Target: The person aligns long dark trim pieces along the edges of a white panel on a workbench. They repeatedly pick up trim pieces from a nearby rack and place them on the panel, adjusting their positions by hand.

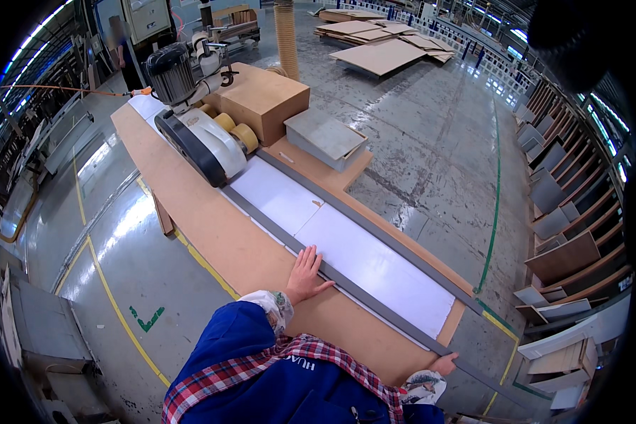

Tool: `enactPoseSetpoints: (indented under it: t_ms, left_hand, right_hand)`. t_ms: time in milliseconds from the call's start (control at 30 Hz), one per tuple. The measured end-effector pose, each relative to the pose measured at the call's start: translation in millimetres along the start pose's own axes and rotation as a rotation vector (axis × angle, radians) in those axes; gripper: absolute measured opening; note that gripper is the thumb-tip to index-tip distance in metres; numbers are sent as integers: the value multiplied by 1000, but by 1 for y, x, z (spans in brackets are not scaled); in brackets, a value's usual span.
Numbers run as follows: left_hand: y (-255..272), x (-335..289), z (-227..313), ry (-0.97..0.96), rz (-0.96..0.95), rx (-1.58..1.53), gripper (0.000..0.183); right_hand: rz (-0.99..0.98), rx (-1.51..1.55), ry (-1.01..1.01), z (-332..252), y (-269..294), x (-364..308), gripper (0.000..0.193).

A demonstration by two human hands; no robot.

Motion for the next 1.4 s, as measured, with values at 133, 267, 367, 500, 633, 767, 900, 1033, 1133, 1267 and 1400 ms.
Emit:
enactPoseSetpoints:
  t_ms: [133, 267, 367, 500, 633, 767, 900, 1033, 1133, 1267, 1400]
  left_hand:
    - [1, 2, 0, -11, 23, -11, 84]
    - [3, 4, 0, 20, -44, -29, 83]
    - [6, 4, 3, -26, -57, 79, 82]
    - [3, 5, 10, -45, -64, 91, 79]
    - [-12, 4, 9, -149, -88, 49, 72]
    - [-17, 1, -25, -127, -285, -177, 62]
    - [-1, 8, -73, -96, -26, 48, 57]
    - [9, 9, -78, -60, -42, 90, 57]
    - [7, 10, -59, -48, -56, 122, 58]
    - [-5, 19, -28, -52, -67, 80, 58]
    - [-25, 33, 4, -101, -36, 73, 58]
  right_hand:
    - [20, 111, 233, -1, 9, -8, 67]
    - [60, 283, 393, 3, 9, -9, 59]
    - [-155, 657, 163, 12, 0, 3, 54]
    - [-331, 1010, -109, 26, -12, 25, 42]
    - [-385, 958, -243, 32, -13, 54, 35]
    - [-390, 1012, -300, 28, -15, 80, 33]
    - [-329, 1026, -339, 29, -23, 102, 31]
    - [-432, 944, -347, 29, -26, 120, 29]
    - [-401, 786, -346, 21, -25, 123, 30]
    - [-382, 907, -425, 6, -31, 105, 30]
    - [-464, 897, -394, -8, -40, 83, 28]
Point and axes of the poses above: each hand's wrist, its own x-axis towards the middle knuckle, its own y-axis out of the back of the hand, z = x × y, the point moved 1 cm from there along x, towards the middle knuckle, and after that the axes turned 8 degrees about x, right-handed, at the moved point
